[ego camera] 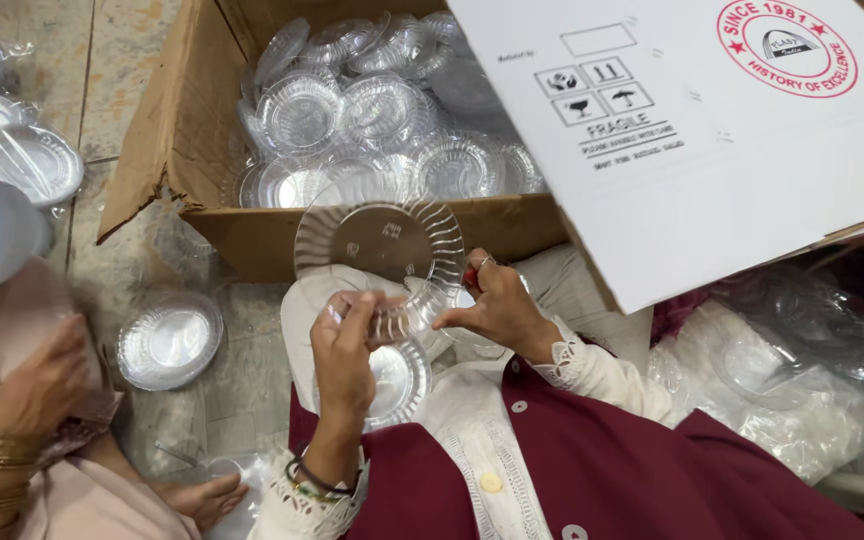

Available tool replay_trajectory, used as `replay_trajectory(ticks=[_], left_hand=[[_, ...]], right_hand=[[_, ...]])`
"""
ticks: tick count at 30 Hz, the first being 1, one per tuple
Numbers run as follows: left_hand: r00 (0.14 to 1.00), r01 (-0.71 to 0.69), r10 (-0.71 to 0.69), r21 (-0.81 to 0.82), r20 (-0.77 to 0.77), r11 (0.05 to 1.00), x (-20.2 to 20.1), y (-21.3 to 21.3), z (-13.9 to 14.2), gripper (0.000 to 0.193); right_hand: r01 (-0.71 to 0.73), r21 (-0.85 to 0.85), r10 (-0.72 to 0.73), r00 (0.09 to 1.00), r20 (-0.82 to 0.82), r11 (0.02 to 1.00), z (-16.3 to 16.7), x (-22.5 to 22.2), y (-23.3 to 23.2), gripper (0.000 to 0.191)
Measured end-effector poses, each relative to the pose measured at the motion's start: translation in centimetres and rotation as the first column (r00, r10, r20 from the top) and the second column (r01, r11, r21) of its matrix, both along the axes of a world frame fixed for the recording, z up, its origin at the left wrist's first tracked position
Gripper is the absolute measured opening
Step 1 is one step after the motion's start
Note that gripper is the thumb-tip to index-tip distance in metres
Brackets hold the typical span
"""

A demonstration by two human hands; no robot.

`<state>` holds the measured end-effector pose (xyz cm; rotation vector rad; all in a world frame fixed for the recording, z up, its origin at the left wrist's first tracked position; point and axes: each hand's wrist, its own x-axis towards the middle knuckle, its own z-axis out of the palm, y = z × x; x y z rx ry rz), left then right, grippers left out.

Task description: The person sits on the floor separating and counting stacks of clear plastic disposable plates, placing counted plates into a large cardboard box, and occasionally marking a plate with a red pen. Another person beside them handles plates from a second box.

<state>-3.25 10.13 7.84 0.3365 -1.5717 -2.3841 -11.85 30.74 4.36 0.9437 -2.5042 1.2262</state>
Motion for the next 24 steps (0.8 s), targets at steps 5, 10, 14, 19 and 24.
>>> replay_trajectory(ticks=[5,10,14,19,24], left_hand=[[0.998,-0.052,0.054,-0.064,0.024,0.997,1.7,-0.1,-0.3,0.029],[0.994,-0.107,0.108,-0.102,0.006,0.989,1.9,1.1,0.5,0.03],[0.994,-0.11,0.11,-0.068,-0.002,0.992,1.9,1.7,0.8,0.029],[0.989,-0.143,0.14,-0.077,-0.052,0.987,1.8,2.7,0.2,0.029],[0.981,-0.179,0.166,-0.128,-0.102,0.976,1.5,3.1,-0.3,0.026]], right_hand=[[-0.046,-0.03,0.048,0.997,0.058,0.998,-0.1,0.0,0.0,0.083],[-0.076,-0.059,0.078,0.997,0.028,0.995,-0.7,0.1,-0.3,0.085],[-0.054,-0.03,0.056,0.996,0.069,0.998,-0.6,0.2,-0.1,0.084],[-0.068,-0.06,0.069,0.997,0.019,0.996,-0.6,0.4,-0.4,0.086],[-0.067,-0.023,0.068,0.994,0.088,0.998,-0.3,0.8,-1.1,0.081]])
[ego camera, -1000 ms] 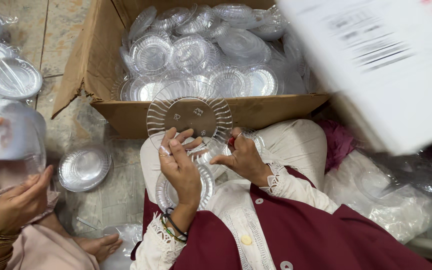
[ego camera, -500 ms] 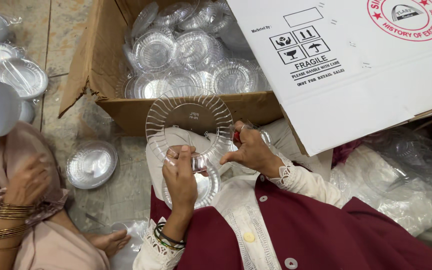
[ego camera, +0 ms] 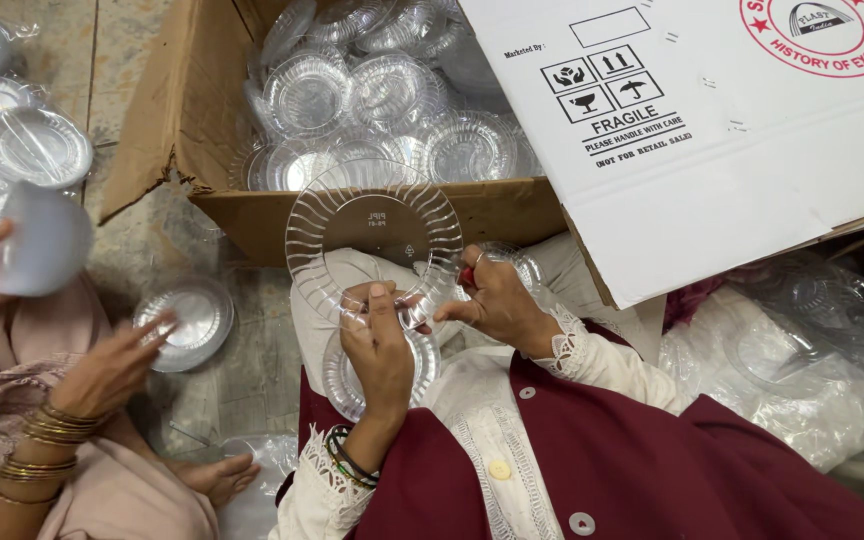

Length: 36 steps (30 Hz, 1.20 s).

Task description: The person sits on the floor separating and counting stacks of clear plastic disposable plates, placing counted plates into a large cardboard box, and occasionally marking a plate with a red pen. Another person beside them handles plates from a second box.

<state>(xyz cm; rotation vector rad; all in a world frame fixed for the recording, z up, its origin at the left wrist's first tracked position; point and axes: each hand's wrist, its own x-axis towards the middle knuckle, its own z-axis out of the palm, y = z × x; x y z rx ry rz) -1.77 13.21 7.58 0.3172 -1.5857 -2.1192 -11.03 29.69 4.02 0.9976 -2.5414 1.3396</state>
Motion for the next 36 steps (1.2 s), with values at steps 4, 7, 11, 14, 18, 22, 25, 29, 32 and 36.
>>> replay_trajectory(ticks=[4,7,11,14,18,22,25,29,32,36], left_hand=[[1.0,-0.026,0.024,-0.097,-0.019,0.995,0.0,0.4,-0.4,0.026],[0.998,-0.064,0.06,-0.141,-0.036,0.988,-0.1,0.8,-0.7,0.026],[0.994,-0.1,0.103,-0.109,0.029,0.989,-0.6,0.9,-1.1,0.028],[0.993,-0.112,0.114,-0.066,0.032,0.992,-0.9,0.9,-1.3,0.028],[0.993,-0.11,0.111,-0.018,0.041,0.994,-1.1,1.2,-1.7,0.026],[0.991,-0.129,0.13,0.027,-0.032,0.991,-1.5,1.9,-2.5,0.024],[0.988,-0.145,0.148,0.064,-0.046,0.987,-2.0,2.2,-3.1,0.024],[0.986,-0.164,0.167,0.119,-0.02,0.979,-2.6,2.4,-3.5,0.023],[0.98,-0.188,0.195,0.132,-0.042,0.973,-2.8,2.6,-3.3,0.023],[0.982,-0.167,0.18,0.187,-0.057,0.968,-3.1,2.9,-2.7,0.023]], right_hand=[[0.014,-0.047,-0.02,0.993,-0.119,0.999,0.1,0.3,-0.2,0.086],[0.046,-0.06,-0.054,0.987,-0.148,0.997,-0.5,0.2,-0.6,0.09],[0.066,0.001,-0.066,0.996,-0.065,0.998,-1.6,0.3,-1.0,0.086],[0.049,0.016,-0.049,0.998,0.026,0.999,-2.0,0.7,-0.9,0.078],[0.023,-0.033,-0.025,0.996,-0.082,0.999,-1.7,0.9,-1.0,0.081],[0.036,-0.028,-0.039,0.992,-0.118,0.999,-1.5,0.9,-1.7,0.082],[0.051,0.006,-0.051,0.997,-0.059,0.999,-2.0,1.1,-2.1,0.078],[0.05,-0.022,-0.052,0.996,-0.074,0.999,-2.8,1.2,-2.5,0.068],[0.045,-0.038,-0.049,0.993,-0.109,0.998,-3.0,1.2,-2.7,0.059],[0.021,-0.048,-0.025,0.996,-0.086,0.999,-2.9,1.9,-3.2,0.045]])
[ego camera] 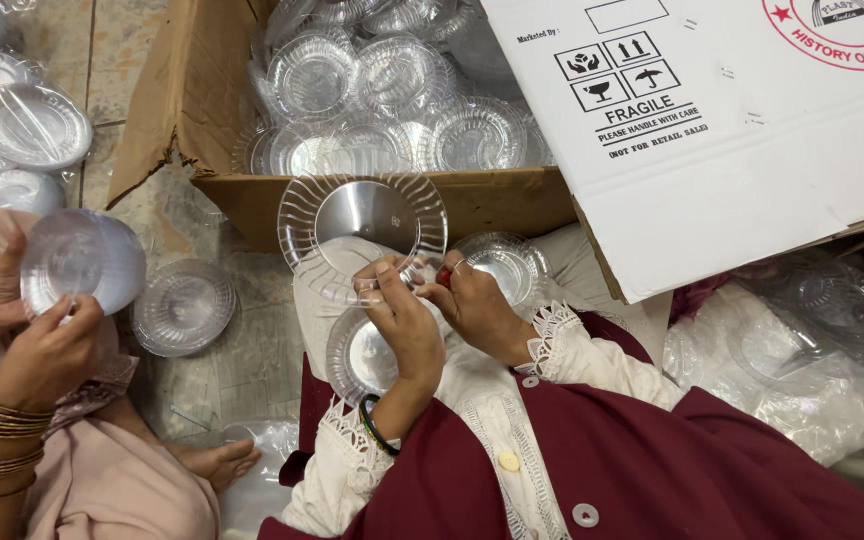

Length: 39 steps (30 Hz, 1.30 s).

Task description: The person sits on the floor separating and counting stacks of clear plastic disposable plates, placing counted plates into a large cardboard box, and occasionally marking a plate with a red pen. Another person beside them handles plates from a second box.

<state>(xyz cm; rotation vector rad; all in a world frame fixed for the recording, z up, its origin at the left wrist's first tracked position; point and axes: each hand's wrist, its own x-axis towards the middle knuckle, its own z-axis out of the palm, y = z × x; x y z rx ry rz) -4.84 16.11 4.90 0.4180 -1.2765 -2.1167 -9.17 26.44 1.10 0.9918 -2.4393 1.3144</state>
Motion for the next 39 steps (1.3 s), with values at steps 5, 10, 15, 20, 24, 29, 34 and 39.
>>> replay_trajectory(ticks=[5,10,15,20,24,29,34,39], left_hand=[[0.999,0.027,-0.036,0.218,0.037,0.976,-0.5,-0.4,-0.9,0.024],[0.99,0.125,-0.122,-0.037,0.069,0.991,0.3,-1.1,-1.3,0.034],[0.895,0.446,-0.445,-0.086,0.029,0.891,1.6,-6.5,2.1,0.034],[0.773,0.582,-0.493,-0.139,0.398,0.801,3.1,-10.0,3.3,0.033],[0.881,0.414,-0.356,-0.145,0.312,0.899,3.9,-9.4,3.5,0.03],[0.889,0.387,-0.322,-0.159,0.327,0.908,4.0,-9.2,3.8,0.03],[0.88,0.419,-0.355,-0.163,0.314,0.893,4.1,-8.4,3.7,0.029],[0.914,0.337,-0.284,-0.152,0.291,0.929,4.2,-7.6,4.4,0.029]], right_hand=[[-0.066,-0.108,0.081,0.987,0.137,0.992,0.6,0.4,-0.1,0.031],[0.15,-0.441,0.154,0.799,0.581,0.885,2.8,-2.9,0.8,0.022],[0.035,-0.528,0.335,0.737,0.587,0.849,6.4,-5.9,3.6,0.017],[-0.018,-0.237,0.154,0.807,0.57,0.971,6.1,-5.1,4.3,0.028],[0.058,-0.162,0.0,0.942,0.335,0.985,3.8,-3.3,4.7,0.061],[-0.118,-0.077,0.134,0.961,0.244,0.99,1.1,-1.5,5.7,0.096],[-0.149,-0.023,0.151,0.967,0.205,0.989,-0.6,-1.8,5.3,0.09],[-0.195,-0.094,0.209,0.961,0.181,0.976,-1.3,-1.6,4.8,0.076]])
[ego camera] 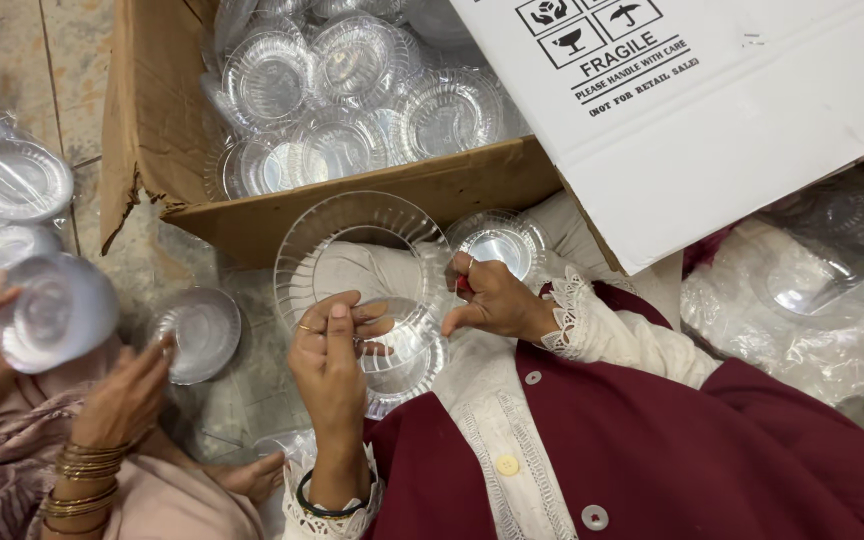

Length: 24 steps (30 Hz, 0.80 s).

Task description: The person sits on the floor separating and counting stacks of clear plastic disposable plates, placing counted plates into a large cardboard box, and occasionally marking a plate with a red pen. Another person beside them handles plates from a second box.

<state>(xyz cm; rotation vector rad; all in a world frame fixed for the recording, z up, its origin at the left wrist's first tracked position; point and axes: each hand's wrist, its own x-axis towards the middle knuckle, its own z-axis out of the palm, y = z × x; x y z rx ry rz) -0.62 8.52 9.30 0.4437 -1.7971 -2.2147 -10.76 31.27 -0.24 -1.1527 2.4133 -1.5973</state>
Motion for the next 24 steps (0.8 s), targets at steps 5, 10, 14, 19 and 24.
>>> replay_trajectory(ticks=[5,10,14,19,24], left_hand=[[0.996,-0.071,0.07,-0.025,-0.055,0.997,0.0,1.1,-0.2,0.029],[1.0,-0.002,0.002,0.009,0.009,1.0,-2.9,0.9,-3.5,0.032],[0.948,0.275,-0.283,0.07,0.143,0.959,-6.9,0.9,-8.0,0.05],[0.864,0.477,-0.468,-0.598,0.185,0.644,-11.7,4.5,-10.4,0.1],[0.829,0.546,-0.509,-0.137,0.234,0.826,-20.4,12.4,-8.2,0.091]], right_hand=[[0.073,-0.007,-0.073,0.997,-0.013,0.997,0.4,0.7,-0.4,0.068],[0.101,0.081,-0.104,0.994,0.038,0.992,3.0,1.6,0.0,0.047],[0.282,0.179,-0.283,0.959,-0.016,0.943,6.5,1.6,5.9,0.034],[0.716,-0.109,-0.721,0.693,-0.006,0.689,9.7,1.6,17.3,0.018],[0.966,-0.252,-0.948,-0.021,-0.316,0.062,9.8,-1.0,30.7,0.029]])
